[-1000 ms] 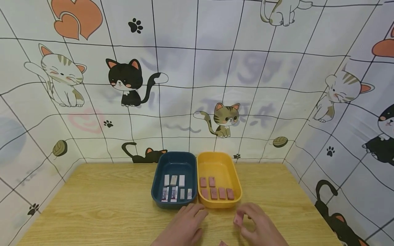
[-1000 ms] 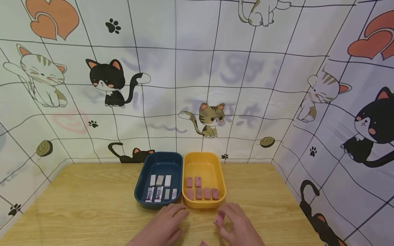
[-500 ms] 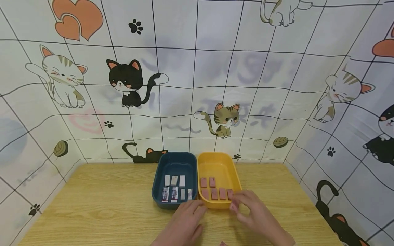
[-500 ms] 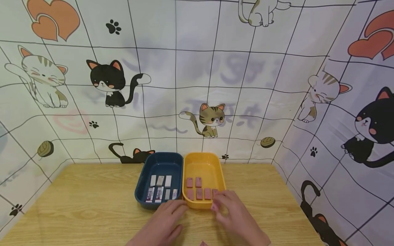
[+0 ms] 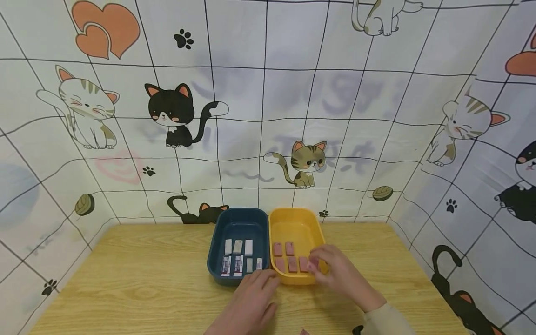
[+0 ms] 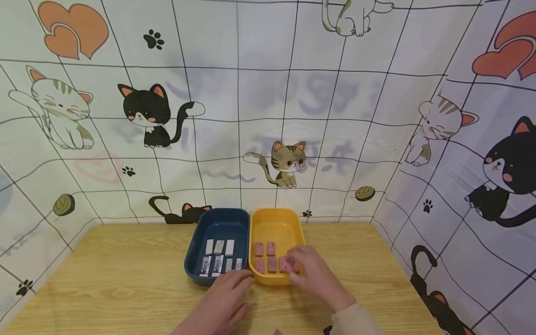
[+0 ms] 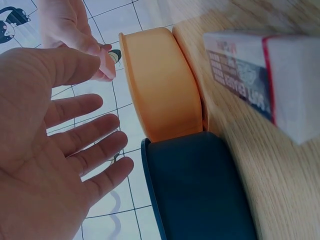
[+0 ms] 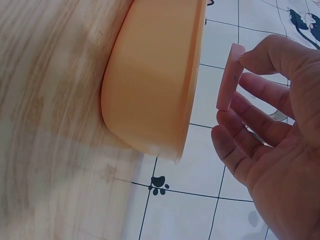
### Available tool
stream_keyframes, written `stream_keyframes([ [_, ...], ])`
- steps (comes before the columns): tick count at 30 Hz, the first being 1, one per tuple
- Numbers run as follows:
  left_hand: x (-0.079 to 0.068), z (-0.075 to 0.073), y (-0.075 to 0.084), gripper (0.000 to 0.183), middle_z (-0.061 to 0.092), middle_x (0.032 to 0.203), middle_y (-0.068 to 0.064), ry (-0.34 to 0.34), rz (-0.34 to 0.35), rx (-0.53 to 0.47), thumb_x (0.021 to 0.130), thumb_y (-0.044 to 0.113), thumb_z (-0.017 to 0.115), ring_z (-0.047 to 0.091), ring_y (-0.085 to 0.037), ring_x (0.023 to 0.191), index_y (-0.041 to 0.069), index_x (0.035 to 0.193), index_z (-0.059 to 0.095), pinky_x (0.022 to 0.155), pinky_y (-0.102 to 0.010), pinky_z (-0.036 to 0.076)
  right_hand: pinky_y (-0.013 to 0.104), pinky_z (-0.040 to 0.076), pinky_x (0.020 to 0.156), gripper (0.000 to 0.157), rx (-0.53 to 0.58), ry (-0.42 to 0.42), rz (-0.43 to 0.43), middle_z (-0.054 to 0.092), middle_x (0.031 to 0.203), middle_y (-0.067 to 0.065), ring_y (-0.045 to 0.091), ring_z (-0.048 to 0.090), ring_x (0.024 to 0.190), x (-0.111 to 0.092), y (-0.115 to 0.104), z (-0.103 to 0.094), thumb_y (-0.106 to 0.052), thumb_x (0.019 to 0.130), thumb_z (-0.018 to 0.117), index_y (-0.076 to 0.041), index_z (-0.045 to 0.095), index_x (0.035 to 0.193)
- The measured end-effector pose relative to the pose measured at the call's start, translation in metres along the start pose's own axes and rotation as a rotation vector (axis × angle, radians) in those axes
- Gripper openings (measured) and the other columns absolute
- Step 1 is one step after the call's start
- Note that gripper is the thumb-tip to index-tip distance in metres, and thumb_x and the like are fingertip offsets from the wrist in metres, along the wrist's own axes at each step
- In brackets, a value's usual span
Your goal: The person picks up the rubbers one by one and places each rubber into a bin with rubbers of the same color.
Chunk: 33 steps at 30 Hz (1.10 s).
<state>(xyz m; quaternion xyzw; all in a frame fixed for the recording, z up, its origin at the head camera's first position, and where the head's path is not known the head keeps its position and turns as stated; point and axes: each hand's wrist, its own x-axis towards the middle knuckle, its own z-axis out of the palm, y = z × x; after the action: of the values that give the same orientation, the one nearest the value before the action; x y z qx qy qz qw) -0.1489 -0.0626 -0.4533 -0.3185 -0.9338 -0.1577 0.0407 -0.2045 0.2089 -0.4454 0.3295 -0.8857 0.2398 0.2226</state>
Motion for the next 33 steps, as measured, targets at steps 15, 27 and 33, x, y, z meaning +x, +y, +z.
stream_keyframes([
  [15, 0.003, -0.002, -0.002, 0.042, 0.055, 0.141, 0.003, -0.016, -0.029, -0.026, 0.099, 0.026, 0.067, 0.051, -0.018, 0.128, 0.015, 0.139, 0.062, 0.113, -0.044, 0.043, 0.039, 0.055, 0.082, 0.017, 0.049, -0.148, 0.173, 0.066, 0.096, -0.005, 0.018, 0.061, 0.096, 0.019, 0.02, 0.005, -0.004, 0.083, 0.077, -0.016, 0.067, 0.09],
  [27, 0.003, 0.0, -0.001, 0.039, 0.057, 0.138, 0.001, 0.046, 0.005, 0.033, 0.096, 0.023, 0.067, 0.053, -0.021, 0.128, 0.014, 0.135, 0.064, 0.11, -0.046, 0.045, 0.041, 0.054, 0.083, 0.017, 0.034, -0.255, 0.224, 0.064, 0.091, -0.003, 0.02, 0.06, 0.09, 0.038, 0.03, 0.012, -0.007, 0.086, 0.078, -0.005, 0.07, 0.101],
  [33, 0.006, -0.001, -0.001, 0.037, 0.056, 0.138, 0.002, 0.041, -0.028, 0.013, 0.098, 0.022, 0.067, 0.051, -0.02, 0.128, 0.014, 0.134, 0.065, 0.11, -0.046, 0.045, 0.042, 0.054, 0.084, 0.02, 0.055, -0.32, 0.305, 0.064, 0.092, -0.001, 0.025, 0.06, 0.09, 0.05, 0.034, 0.018, -0.009, 0.089, 0.079, -0.002, 0.071, 0.105],
])
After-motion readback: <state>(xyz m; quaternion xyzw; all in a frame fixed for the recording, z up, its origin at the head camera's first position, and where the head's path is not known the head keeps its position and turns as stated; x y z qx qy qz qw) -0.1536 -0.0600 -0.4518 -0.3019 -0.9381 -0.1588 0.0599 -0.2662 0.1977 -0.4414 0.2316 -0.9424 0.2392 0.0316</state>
